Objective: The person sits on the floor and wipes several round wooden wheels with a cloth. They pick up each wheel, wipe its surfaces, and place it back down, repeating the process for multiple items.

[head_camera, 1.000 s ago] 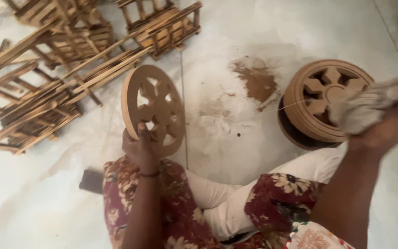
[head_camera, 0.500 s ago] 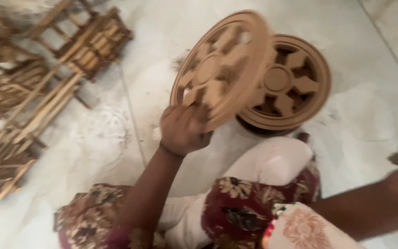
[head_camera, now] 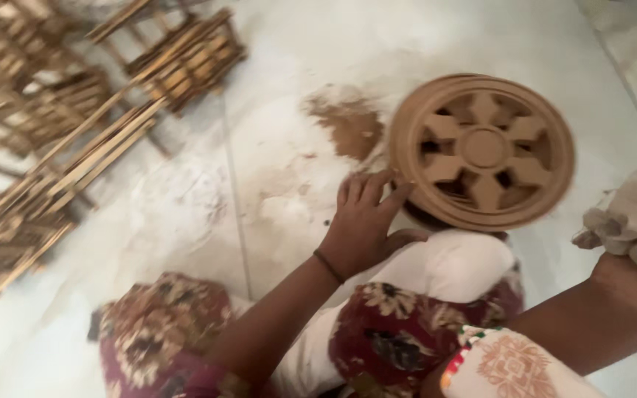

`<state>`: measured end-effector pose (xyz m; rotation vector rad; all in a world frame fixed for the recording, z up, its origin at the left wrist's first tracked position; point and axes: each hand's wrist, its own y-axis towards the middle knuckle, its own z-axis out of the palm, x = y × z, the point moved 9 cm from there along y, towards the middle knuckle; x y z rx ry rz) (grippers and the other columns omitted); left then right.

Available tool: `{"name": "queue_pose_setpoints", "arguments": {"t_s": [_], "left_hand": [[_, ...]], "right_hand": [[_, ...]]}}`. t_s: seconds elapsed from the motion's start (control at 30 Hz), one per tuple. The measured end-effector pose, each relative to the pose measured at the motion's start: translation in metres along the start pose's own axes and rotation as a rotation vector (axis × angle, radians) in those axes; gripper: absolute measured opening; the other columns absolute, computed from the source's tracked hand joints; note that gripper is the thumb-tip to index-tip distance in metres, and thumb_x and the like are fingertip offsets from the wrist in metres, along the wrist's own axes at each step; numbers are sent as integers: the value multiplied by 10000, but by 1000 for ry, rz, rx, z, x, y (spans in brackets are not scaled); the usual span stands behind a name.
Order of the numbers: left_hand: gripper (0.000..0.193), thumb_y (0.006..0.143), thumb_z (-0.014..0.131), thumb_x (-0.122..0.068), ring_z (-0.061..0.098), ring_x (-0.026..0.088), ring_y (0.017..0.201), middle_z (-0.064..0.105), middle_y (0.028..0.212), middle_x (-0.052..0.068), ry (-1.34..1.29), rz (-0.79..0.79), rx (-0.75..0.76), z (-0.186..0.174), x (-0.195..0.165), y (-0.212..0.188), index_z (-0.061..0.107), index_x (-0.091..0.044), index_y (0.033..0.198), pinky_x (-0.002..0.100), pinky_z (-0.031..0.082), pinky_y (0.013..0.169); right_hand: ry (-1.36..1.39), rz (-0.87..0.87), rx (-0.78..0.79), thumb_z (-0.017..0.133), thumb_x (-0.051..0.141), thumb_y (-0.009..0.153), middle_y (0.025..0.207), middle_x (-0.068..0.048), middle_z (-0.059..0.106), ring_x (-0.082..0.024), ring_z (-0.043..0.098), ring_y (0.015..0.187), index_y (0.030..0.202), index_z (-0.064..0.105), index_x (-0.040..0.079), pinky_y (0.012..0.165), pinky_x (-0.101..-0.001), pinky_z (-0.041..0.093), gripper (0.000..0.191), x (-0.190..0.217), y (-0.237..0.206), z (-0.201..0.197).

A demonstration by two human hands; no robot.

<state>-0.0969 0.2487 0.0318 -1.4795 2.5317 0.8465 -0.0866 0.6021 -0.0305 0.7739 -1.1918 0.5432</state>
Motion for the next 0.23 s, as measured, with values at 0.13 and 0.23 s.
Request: {"name": "queue_pose_setpoints", "arguments": {"t_s": [0.13,0.23], "left_hand": [[693,1021,529,-447,622,280,1245,552,1463,156,-838,-399,193,-24,23,-61,353,-82,1583,450,552,1035],[720,1038,479,-439,592,270,1271,496,1497,161,-1083,-475,116,-47,26,-91,242,-85,1619,425,548,1012]], "right_hand": [[96,-41,245,748,295,964,1431,-46,520,-189,559,1290,1527,354,130,1102,-346,501,706,24,-24,103],[182,-50,509,751,302,967,1453,-39,509,-179,553,1313,1547,336,130,1119,-337,498,734,38,-87,201]]}}
